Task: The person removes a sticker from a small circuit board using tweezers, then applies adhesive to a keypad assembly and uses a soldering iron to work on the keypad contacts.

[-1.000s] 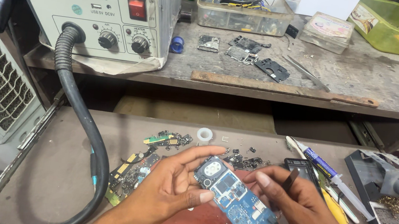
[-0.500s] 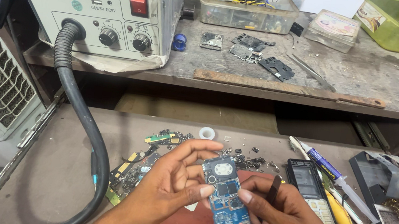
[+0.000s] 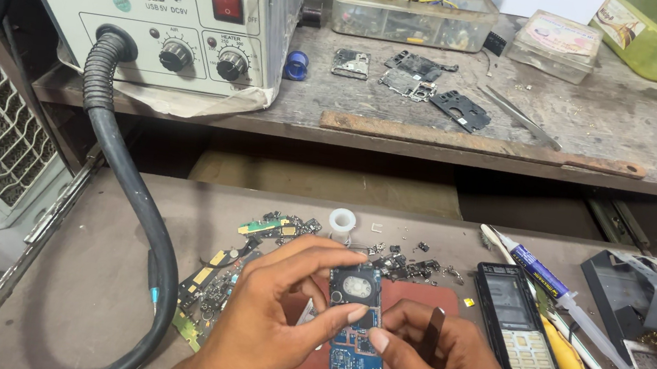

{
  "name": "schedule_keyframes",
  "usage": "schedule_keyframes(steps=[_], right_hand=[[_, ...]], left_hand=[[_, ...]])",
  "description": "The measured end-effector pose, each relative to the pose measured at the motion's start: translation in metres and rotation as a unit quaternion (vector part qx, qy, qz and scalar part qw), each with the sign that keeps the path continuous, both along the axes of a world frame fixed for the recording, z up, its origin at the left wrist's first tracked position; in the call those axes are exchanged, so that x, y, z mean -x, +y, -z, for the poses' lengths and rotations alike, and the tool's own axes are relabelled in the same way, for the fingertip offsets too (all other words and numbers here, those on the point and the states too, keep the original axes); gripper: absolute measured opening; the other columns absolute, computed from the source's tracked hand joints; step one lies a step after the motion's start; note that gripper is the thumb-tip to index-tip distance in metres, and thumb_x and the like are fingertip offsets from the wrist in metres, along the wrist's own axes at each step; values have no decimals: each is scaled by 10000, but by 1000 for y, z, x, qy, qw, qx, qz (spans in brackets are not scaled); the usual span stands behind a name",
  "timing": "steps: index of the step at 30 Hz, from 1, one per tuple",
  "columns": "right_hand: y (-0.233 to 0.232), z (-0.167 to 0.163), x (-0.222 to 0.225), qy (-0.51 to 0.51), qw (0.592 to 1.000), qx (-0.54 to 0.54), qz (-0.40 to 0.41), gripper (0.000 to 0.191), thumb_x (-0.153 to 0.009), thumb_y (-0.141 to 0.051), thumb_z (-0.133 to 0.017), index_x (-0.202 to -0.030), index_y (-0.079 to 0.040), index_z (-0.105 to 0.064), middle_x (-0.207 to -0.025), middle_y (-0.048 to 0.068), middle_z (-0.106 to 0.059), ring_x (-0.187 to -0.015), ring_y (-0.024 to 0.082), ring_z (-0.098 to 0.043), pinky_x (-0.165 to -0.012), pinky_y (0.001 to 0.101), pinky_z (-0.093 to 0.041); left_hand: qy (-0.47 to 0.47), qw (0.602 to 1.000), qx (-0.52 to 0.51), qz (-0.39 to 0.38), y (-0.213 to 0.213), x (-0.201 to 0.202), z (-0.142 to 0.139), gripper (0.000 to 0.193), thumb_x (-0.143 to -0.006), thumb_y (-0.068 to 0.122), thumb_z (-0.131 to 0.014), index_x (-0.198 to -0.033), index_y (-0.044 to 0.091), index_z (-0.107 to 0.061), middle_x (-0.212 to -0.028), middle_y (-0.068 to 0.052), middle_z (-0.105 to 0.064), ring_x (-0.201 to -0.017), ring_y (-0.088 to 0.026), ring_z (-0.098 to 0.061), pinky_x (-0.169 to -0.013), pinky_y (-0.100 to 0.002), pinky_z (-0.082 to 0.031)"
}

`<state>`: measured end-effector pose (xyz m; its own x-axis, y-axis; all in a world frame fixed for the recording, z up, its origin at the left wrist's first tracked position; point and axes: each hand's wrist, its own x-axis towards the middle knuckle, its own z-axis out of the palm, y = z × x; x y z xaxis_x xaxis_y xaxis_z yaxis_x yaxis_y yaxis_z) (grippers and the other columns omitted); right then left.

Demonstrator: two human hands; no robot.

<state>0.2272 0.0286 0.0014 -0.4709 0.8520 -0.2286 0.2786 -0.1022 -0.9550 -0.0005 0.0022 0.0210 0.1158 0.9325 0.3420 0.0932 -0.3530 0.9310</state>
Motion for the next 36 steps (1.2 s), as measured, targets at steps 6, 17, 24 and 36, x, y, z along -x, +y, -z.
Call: schedule_keyframes(steps=[6,17,24,36], right_hand=[[-3,8,-1,-17,998,-60,14,179,-930,-212,-708,-888,-40,-732,-575,-29,-618,-507,55,-553,-475,245,-433],[-4,5,2,-111,986,-125,9,238,-957,-279,-620,-996,-105,-778,-509,-14,-610,-473,67,-571,-466,263,-458],[-4,5,2,-80,987,-139,-8,272,-980,-293,-592,-955,-80,-759,-531,-6,-588,-506,78,-577,-496,270,-479],[-2,10,-1,29,1000,-5,5,293,-992,-282,-593,-957,-31,-739,-600,-29,-495,-569,88,-477,-547,273,-404]], left_hand=[[74,984,-161,-23,-1,0,-3,418,-863,63,-819,-1265,14,-713,-1178,-75,-698,-1003,-123,-687,-758,-238,-591],[132,972,-184,-67,-3,1,0,396,-821,125,-826,-1186,15,-717,-1074,-101,-737,-964,-215,-701,-741,-313,-560],[171,954,-236,-74,-3,2,0,396,-838,145,-820,-1184,1,-694,-1054,-121,-716,-990,-283,-690,-826,-368,-541],[164,949,-258,-79,-5,-1,-5,418,-838,116,-835,-1210,3,-682,-1091,-126,-699,-996,-258,-696,-819,-350,-561]])
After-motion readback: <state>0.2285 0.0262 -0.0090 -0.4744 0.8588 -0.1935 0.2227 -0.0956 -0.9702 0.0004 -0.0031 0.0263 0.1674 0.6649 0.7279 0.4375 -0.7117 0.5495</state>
